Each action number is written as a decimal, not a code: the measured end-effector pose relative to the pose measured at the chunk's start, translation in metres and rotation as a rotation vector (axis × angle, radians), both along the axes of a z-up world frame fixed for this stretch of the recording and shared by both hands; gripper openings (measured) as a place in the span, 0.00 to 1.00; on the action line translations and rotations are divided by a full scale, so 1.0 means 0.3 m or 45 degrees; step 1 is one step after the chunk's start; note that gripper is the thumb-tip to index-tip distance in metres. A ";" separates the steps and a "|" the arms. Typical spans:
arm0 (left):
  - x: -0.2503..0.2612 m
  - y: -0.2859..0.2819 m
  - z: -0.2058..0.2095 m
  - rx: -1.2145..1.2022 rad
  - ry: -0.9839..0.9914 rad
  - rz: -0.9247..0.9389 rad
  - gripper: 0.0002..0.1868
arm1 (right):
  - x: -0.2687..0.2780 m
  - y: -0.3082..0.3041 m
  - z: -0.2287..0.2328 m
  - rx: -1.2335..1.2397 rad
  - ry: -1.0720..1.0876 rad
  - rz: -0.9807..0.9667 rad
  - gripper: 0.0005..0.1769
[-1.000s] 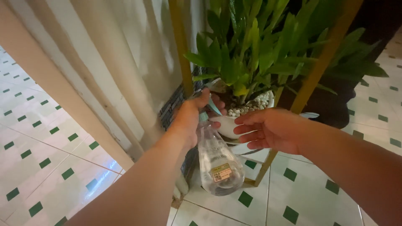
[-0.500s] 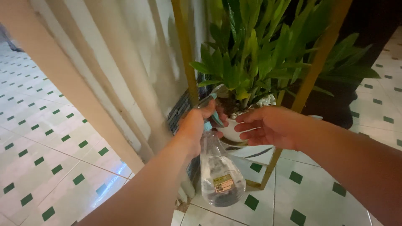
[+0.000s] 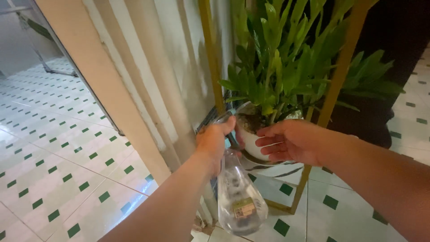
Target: Spraying water onto a potted indoor plant using a spray bottle.
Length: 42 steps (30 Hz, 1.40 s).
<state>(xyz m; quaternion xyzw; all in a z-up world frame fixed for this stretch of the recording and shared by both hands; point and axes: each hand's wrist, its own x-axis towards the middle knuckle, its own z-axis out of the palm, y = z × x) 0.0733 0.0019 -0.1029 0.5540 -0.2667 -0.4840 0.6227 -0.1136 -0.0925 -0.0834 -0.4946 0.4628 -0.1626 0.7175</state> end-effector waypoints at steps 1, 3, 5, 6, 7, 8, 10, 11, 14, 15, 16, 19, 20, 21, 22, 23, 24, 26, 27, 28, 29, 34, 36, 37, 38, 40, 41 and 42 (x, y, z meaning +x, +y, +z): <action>-0.011 0.020 0.023 -0.002 -0.004 0.004 0.18 | 0.003 0.003 0.000 -0.002 -0.004 0.004 0.19; -0.032 0.060 0.068 0.008 0.105 0.090 0.13 | 0.010 0.009 0.002 -0.020 -0.031 -0.005 0.18; -0.045 0.092 0.109 0.037 0.052 0.085 0.13 | 0.017 0.014 0.005 -0.027 -0.035 -0.004 0.18; -0.052 0.107 0.128 0.070 0.003 0.077 0.14 | 0.019 0.016 0.005 -0.031 -0.035 -0.008 0.18; -0.055 0.116 0.129 0.066 0.001 0.079 0.14 | 0.022 0.019 0.012 -0.035 -0.038 -0.005 0.18; -0.058 0.125 0.130 0.002 -0.027 0.044 0.12 | 0.025 0.023 0.018 -0.082 -0.014 -0.039 0.18; -0.057 0.126 0.110 -0.063 -0.055 0.008 0.11 | 0.024 0.020 0.024 -0.130 0.009 -0.074 0.18; -0.053 0.117 0.091 -0.073 -0.072 0.009 0.13 | 0.019 0.013 0.026 -0.152 -0.004 -0.088 0.18; -0.076 0.119 0.089 -0.031 -0.040 0.116 0.14 | 0.004 -0.008 0.026 -0.198 -0.014 -0.095 0.17; -0.086 0.127 0.100 0.024 0.005 0.228 0.16 | 0.004 -0.014 0.027 -0.218 -0.014 -0.081 0.17; -0.091 0.133 0.111 0.018 0.002 0.226 0.16 | 0.007 -0.014 0.033 -0.223 -0.018 -0.083 0.17; -0.107 0.149 0.120 0.025 -0.008 0.219 0.25 | 0.003 -0.005 0.045 -0.298 0.095 -0.001 0.17; -0.106 0.149 0.114 0.011 -0.058 0.165 0.26 | 0.001 -0.001 0.050 -0.334 0.164 0.042 0.17; -0.103 0.152 0.110 -0.002 -0.109 0.111 0.28 | 0.000 0.007 0.054 -0.368 0.231 0.084 0.17; -0.109 0.157 0.126 -0.001 -0.113 0.102 0.28 | 0.000 0.006 0.056 -0.366 0.228 0.075 0.17; -0.122 0.166 0.134 0.037 -0.122 0.123 0.29 | -0.009 0.011 0.047 -0.386 0.269 0.138 0.17; -0.135 0.174 0.141 0.074 -0.132 0.144 0.30 | -0.017 0.015 0.038 -0.406 0.310 0.201 0.16; -0.137 0.180 0.125 0.037 -0.105 0.146 0.28 | -0.026 0.048 0.049 -0.452 0.382 0.243 0.17; -0.141 0.176 0.120 -0.002 -0.073 0.156 0.26 | -0.032 0.057 0.061 -0.501 0.458 0.294 0.17; -0.141 0.169 0.109 0.000 -0.068 0.153 0.26 | -0.036 0.060 0.062 -0.498 0.464 0.293 0.17; -0.137 0.161 0.094 0.028 -0.214 0.144 0.24 | -0.037 0.061 0.059 -0.483 0.516 0.314 0.17; -0.170 0.130 0.084 0.051 -0.329 0.191 0.26 | -0.056 0.032 0.015 -0.485 0.820 0.384 0.15; -0.181 0.120 0.092 0.011 -0.349 0.139 0.24 | -0.071 -0.019 -0.029 -0.401 0.793 0.535 0.19; -0.183 0.105 0.082 0.013 -0.343 0.142 0.24 | -0.075 -0.013 -0.032 -0.399 0.799 0.539 0.19; -0.185 0.090 0.072 -0.019 -0.322 0.157 0.25 | -0.080 -0.008 -0.035 -0.396 0.844 0.573 0.20; -0.178 0.052 0.028 -0.038 -0.302 0.163 0.26 | -0.094 0.006 -0.047 -0.377 0.887 0.605 0.22; -0.169 0.025 -0.005 -0.104 -0.276 0.128 0.24 | -0.105 0.011 -0.054 -0.410 0.843 0.601 0.23; -0.161 -0.001 -0.039 -0.169 -0.250 0.093 0.25 | -0.116 0.016 -0.060 -0.443 0.799 0.596 0.25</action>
